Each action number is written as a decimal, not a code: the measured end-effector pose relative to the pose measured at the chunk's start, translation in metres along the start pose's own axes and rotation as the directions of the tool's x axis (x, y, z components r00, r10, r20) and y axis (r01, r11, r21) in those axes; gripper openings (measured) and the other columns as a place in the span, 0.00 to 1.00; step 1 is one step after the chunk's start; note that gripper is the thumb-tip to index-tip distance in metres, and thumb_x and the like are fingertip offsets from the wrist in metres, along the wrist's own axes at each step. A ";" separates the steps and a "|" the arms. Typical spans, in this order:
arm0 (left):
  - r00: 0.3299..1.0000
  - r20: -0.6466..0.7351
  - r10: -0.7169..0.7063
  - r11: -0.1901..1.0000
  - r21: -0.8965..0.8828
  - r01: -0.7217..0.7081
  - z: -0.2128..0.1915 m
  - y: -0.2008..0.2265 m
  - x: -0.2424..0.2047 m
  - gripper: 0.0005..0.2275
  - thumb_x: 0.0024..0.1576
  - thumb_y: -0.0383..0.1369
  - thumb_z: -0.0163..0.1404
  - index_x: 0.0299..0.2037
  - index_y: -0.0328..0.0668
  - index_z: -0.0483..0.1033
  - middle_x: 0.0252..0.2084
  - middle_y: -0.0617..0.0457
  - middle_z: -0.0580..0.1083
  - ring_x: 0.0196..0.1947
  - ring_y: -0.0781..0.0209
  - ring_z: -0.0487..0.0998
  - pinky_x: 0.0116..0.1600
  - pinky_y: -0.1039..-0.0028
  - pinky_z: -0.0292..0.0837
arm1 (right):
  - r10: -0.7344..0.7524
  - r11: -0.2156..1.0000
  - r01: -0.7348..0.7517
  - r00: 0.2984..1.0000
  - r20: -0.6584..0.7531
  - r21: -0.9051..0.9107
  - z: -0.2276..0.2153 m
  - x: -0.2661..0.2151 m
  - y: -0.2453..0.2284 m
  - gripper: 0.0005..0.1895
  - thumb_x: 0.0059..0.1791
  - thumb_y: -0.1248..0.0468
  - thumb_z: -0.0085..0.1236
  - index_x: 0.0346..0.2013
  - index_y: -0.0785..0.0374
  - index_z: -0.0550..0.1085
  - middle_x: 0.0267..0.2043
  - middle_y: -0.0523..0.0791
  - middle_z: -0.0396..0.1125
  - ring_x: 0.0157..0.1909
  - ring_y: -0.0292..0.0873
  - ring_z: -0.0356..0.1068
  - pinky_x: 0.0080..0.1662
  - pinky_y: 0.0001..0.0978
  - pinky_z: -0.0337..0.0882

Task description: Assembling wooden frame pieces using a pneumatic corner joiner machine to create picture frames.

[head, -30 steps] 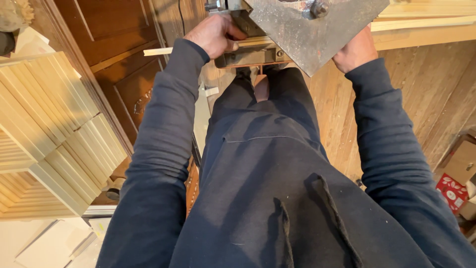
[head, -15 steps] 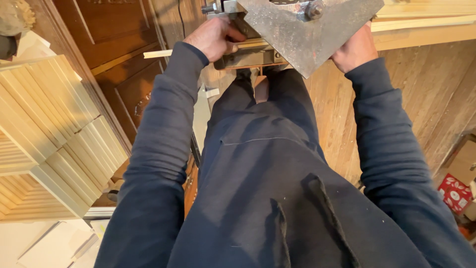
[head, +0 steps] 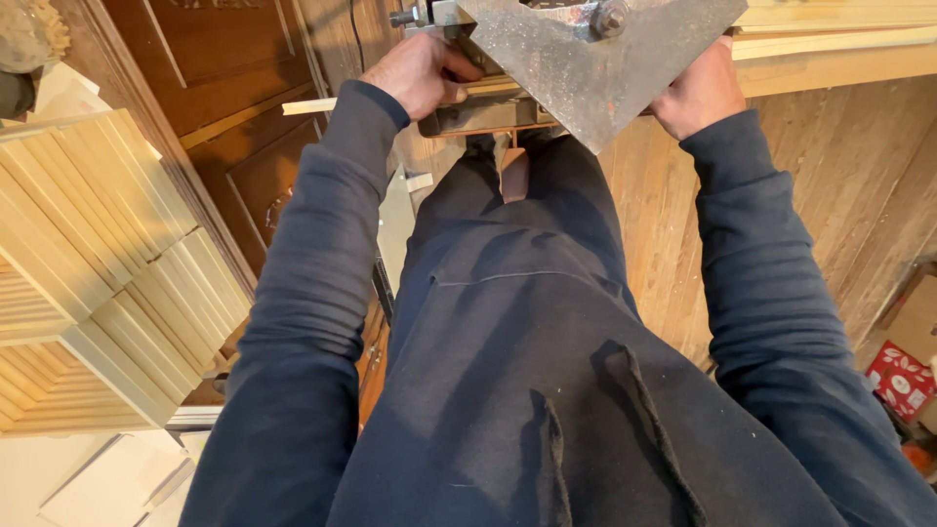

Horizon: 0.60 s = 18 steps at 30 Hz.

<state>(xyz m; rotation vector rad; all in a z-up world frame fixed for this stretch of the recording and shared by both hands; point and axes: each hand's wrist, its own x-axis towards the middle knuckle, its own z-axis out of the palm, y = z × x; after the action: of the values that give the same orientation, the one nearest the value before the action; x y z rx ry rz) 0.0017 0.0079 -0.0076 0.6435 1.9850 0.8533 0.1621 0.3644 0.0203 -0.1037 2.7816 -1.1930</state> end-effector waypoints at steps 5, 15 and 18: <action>0.996 0.043 -0.082 0.995 -0.048 0.084 -0.005 0.011 0.003 0.13 0.53 0.24 0.60 0.49 0.41 0.83 0.45 0.47 0.82 0.47 0.56 0.82 0.54 0.69 0.75 | 0.003 0.997 -0.002 1.000 0.021 -0.080 -0.007 0.005 -0.012 0.12 0.51 0.66 0.61 0.49 0.65 0.77 0.50 0.54 0.73 0.56 0.63 0.68 0.60 0.50 0.61; 0.995 0.061 -0.082 0.989 -0.121 0.089 0.004 0.004 0.007 0.14 0.54 0.21 0.57 0.51 0.38 0.82 0.48 0.49 0.82 0.49 0.58 0.81 0.54 0.69 0.75 | -0.022 0.995 0.025 0.999 0.031 -0.097 0.005 -0.002 0.004 0.12 0.53 0.71 0.54 0.51 0.63 0.77 0.54 0.54 0.72 0.61 0.62 0.65 0.63 0.51 0.60; 0.993 0.091 -0.074 0.991 -0.102 0.083 0.002 0.005 0.008 0.15 0.54 0.20 0.57 0.52 0.37 0.82 0.48 0.48 0.82 0.49 0.58 0.81 0.55 0.69 0.76 | -0.032 0.996 0.035 0.999 0.038 -0.079 0.008 -0.004 0.007 0.12 0.54 0.71 0.54 0.52 0.63 0.77 0.56 0.54 0.71 0.62 0.62 0.63 0.64 0.52 0.60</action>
<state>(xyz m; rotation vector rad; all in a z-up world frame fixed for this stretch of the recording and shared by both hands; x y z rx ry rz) 0.0000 0.0178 -0.0088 0.5296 1.8613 0.8620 0.1670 0.3639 0.0106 -0.1783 2.8061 -1.0763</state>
